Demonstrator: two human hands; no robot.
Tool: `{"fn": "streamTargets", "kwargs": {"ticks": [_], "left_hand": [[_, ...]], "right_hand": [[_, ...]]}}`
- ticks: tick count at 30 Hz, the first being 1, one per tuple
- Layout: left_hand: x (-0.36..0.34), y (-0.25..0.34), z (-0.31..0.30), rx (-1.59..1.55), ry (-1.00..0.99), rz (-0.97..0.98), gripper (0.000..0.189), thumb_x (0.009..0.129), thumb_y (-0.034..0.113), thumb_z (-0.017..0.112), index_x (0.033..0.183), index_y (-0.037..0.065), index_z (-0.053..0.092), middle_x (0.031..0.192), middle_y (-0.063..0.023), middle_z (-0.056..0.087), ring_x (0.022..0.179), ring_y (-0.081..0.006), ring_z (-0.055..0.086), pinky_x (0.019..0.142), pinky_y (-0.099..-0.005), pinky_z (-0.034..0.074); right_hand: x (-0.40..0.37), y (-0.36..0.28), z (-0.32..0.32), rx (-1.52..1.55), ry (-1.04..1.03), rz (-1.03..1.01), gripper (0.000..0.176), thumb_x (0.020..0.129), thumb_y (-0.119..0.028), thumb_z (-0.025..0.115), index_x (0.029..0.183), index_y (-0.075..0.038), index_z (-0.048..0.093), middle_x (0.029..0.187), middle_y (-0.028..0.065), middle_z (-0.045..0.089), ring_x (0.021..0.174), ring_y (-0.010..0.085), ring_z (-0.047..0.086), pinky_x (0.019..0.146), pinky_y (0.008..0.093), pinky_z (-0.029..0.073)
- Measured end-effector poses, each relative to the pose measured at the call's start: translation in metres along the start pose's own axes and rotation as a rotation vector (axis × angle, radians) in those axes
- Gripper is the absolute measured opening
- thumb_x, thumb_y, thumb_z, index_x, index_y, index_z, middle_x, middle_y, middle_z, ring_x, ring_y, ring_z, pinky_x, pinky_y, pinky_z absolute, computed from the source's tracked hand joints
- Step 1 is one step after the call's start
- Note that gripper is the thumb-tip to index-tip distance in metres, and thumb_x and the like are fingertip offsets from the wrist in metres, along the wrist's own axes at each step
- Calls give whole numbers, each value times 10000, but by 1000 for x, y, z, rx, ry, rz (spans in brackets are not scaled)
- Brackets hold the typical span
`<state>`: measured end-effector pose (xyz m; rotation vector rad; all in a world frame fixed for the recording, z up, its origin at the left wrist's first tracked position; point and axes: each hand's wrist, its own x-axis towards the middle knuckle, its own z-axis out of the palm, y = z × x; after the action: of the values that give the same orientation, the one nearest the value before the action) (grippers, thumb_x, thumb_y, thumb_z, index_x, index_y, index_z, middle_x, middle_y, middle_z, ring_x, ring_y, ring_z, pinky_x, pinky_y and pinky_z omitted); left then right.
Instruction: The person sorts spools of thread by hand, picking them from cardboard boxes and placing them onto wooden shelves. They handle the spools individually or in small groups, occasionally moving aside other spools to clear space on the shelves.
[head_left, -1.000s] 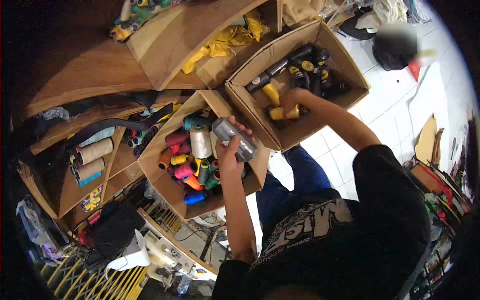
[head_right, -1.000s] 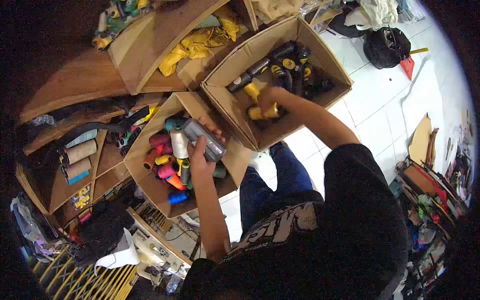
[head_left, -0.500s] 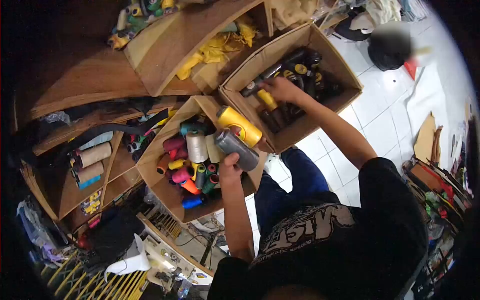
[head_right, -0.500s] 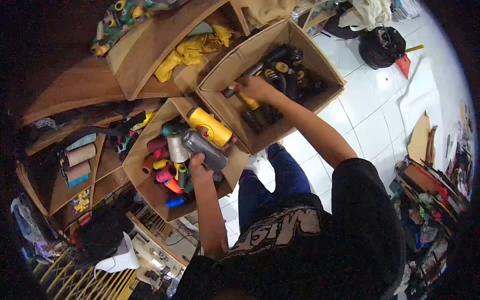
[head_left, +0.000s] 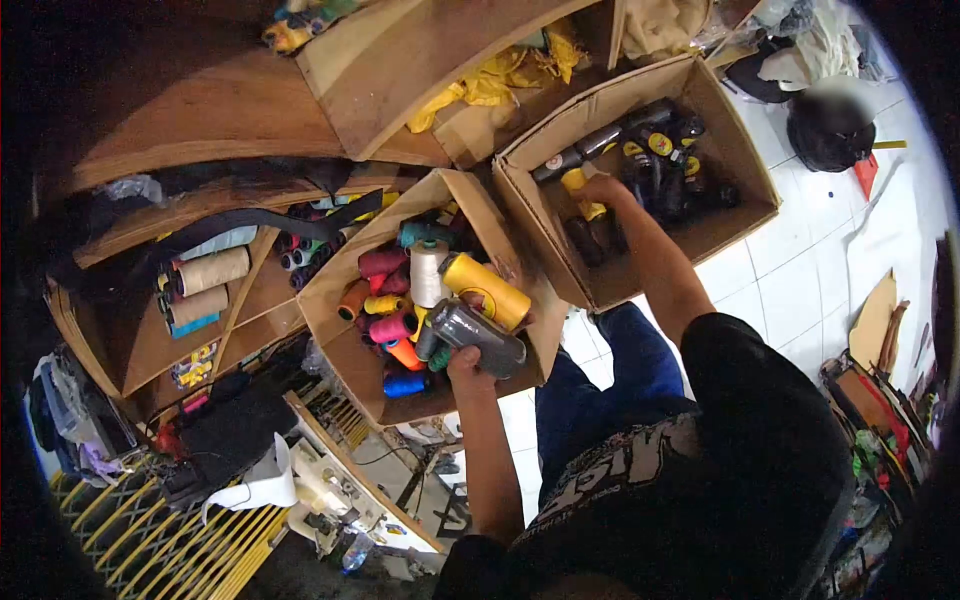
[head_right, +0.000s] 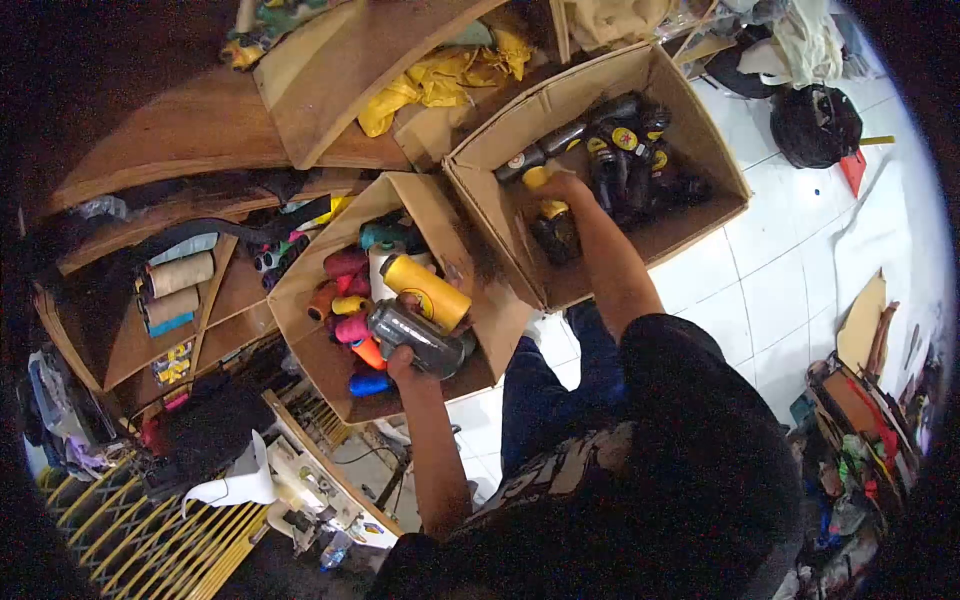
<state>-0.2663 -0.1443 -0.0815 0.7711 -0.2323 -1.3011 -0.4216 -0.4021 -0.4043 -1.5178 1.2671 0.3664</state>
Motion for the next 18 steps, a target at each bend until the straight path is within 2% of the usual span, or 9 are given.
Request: {"fn": "streamTargets", "kwargs": {"ticks": [2,3,6,7,10,12,13,16,18], "left_hand": [[7,0,3,-14,-37,-13,635,646,251,747,1210,111,490,1339,-198,386,1233,-397,409,930,-581,430],[10,0,4,-24,-58,-21,631,648,253,745,1209,113,491,1334,-200,389,1229,-398,413,932,-575,432],[17,3,5,-81,-125,-54,633,648,259,743,1211,119,491,1304,-207,412,1196,-403,442,923,-566,444],[19,7,5,-96,-147,-64,636,646,261,744,1212,121,490,1290,-209,422,1182,-405,455,918,-565,449],[17,25,12,-87,-227,-51,634,648,275,757,1223,156,519,1430,-147,304,1294,-380,353,920,-601,450],[9,41,9,-73,-254,-3,672,652,290,750,1251,148,481,1421,-148,310,1291,-384,353,933,-605,434],[3,47,4,-86,-248,31,689,653,272,748,1264,136,457,1398,-154,340,1277,-383,372,944,-607,421],[-22,78,-19,-153,-255,107,704,645,237,757,1266,110,450,1403,-129,346,1293,-373,355,952,-634,396],[-48,99,-44,-187,-207,171,704,637,232,763,1259,103,459,1414,-140,333,1291,-380,356,949,-641,393]], "right_hand": [[-35,-12,-35,344,-223,119,569,683,-431,703,1127,-87,613,831,101,652,852,249,637,681,425,526],[-92,-42,-64,406,-263,29,589,763,-423,681,1223,-82,541,891,73,609,823,206,614,606,370,541],[-184,-80,-90,793,-370,-193,644,841,-387,643,1350,-70,408,1064,81,568,876,164,592,585,311,552],[-211,-94,-98,789,-387,-246,660,854,-387,631,1370,-66,375,1095,81,551,893,163,585,599,308,557],[-273,-128,-101,774,-416,-410,698,884,-375,600,1422,-58,287,1163,84,518,945,151,564,651,286,556],[-298,-150,-88,755,-398,-534,711,893,-350,586,1444,-57,245,1173,86,522,982,133,549,698,257,535],[-310,-164,-83,760,-420,-573,698,880,-262,582,1448,-43,242,1262,104,498,1053,120,518,787,216,473],[-336,-213,-55,892,-598,-728,673,845,-186,577,1436,-44,289,1339,110,460,1127,116,475,865,225,419],[-339,-241,-31,732,-497,-778,647,831,-193,589,1410,-37,348,1366,134,444,1172,159,460,963,273,376]]}}
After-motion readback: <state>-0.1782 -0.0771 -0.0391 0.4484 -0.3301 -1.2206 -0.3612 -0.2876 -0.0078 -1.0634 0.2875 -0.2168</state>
